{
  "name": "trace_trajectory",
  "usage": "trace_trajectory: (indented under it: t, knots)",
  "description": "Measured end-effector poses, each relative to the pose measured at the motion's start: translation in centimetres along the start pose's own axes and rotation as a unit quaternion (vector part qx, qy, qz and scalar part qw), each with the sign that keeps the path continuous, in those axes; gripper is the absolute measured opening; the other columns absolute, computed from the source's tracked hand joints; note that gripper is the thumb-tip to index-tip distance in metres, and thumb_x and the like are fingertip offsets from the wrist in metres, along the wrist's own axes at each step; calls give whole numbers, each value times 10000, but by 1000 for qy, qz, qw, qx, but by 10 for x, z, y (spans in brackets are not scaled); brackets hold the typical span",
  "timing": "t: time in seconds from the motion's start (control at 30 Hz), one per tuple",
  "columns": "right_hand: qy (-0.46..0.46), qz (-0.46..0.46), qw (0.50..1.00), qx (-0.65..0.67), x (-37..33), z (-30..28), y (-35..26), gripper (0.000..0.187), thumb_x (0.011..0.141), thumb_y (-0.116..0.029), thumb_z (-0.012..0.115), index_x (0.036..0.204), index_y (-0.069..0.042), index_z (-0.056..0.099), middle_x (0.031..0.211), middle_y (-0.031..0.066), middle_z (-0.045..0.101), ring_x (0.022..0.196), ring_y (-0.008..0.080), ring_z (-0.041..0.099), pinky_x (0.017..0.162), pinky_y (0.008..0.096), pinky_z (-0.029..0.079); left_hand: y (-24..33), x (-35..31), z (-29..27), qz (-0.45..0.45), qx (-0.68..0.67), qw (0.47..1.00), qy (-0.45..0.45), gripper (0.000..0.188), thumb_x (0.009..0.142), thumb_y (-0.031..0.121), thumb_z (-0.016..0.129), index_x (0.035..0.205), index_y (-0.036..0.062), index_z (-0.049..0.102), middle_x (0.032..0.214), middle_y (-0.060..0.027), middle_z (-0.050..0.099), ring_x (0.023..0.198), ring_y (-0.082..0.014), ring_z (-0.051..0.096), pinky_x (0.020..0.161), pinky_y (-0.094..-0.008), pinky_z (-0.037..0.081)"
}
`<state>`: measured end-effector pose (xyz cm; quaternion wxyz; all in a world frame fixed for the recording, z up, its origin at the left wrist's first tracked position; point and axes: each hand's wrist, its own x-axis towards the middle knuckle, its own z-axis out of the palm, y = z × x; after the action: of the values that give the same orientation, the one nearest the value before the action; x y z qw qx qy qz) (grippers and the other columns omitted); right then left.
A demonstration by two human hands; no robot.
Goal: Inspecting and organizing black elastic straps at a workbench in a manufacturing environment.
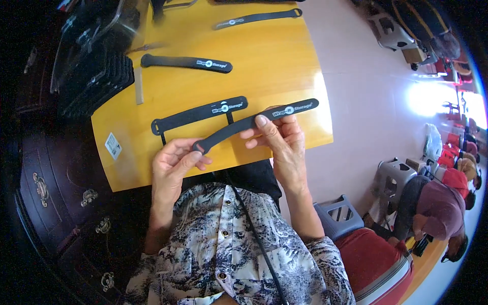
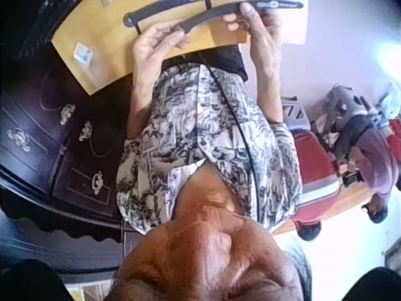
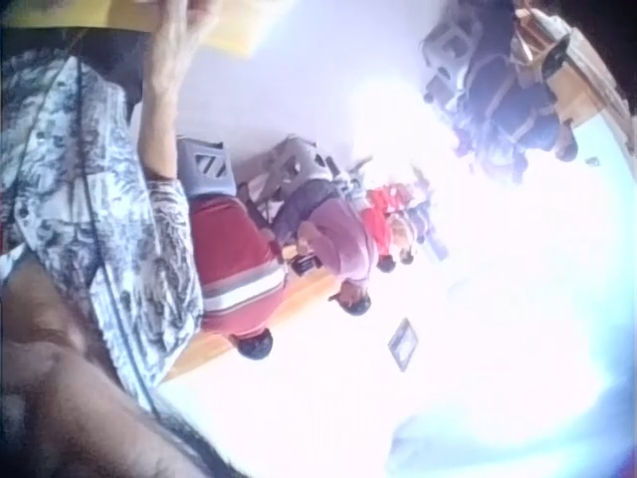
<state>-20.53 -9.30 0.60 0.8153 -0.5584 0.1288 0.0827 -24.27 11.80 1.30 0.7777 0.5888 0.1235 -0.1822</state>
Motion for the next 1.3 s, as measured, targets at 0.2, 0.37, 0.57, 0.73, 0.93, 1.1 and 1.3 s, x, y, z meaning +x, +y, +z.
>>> trace_trajectory:
  t: [0.2,0.37,0.57,0.73,0.93,1.1,1.3]
  knots:
    - [13,81,997,3,0,1,15,171,908,-122,617,1022,-5,566,877,111,663,716,157,661,593,235,525,-12,-15,-25,34,-2,993,115,113,894,47,614,976,-29,593,836,-66,634,706,-135,637,640,-240,512]
    - [39,67,997,-20,4,-3,16,115,902,-117,626,946,-33,560,821,78,643,659,108,615,548,227,503,-9,-20,-50,46,52,986,155,129,895,58,617,987,-31,605,838,-54,629,699,-118,622,640,-234,501]
    - [27,91,991,-90,3,0,10,123,925,-143,597,953,-26,576,831,66,652,659,100,611,564,218,494,-8,-17,-59,39,89,975,198,178,905,47,581,1060,-37,610,811,-50,634,701,-109,597,665,-232,470]
    - [-3,91,978,-185,5,3,8,151,933,-150,589,958,-2,607,823,53,667,663,76,595,612,201,481,-2,-19,-60,32,82,969,231,234,914,34,560,1130,-40,611,891,-46,616,769,-110,598,701,-239,471]
    - [39,58,968,-240,5,7,4,101,873,-110,667,896,-17,635,718,14,641,628,61,575,598,193,465,-2,-13,-68,42,140,958,248,213,887,-22,595,1099,-23,619,901,-38,604,733,-80,585,658,-190,468]
    - [41,57,969,-236,6,10,6,95,855,-98,686,868,-23,629,707,11,633,596,63,562,568,191,452,-7,-8,-68,77,180,938,287,186,857,-37,634,1036,-23,587,856,-29,633,730,-50,576,649,-182,465]
    - [46,61,967,-242,8,15,8,107,853,-102,691,849,-24,616,681,3,607,571,63,535,547,189,432,-15,-4,-73,105,190,928,304,175,846,-39,645,1010,-19,589,856,-30,649,734,-35,572,650,-181,466]
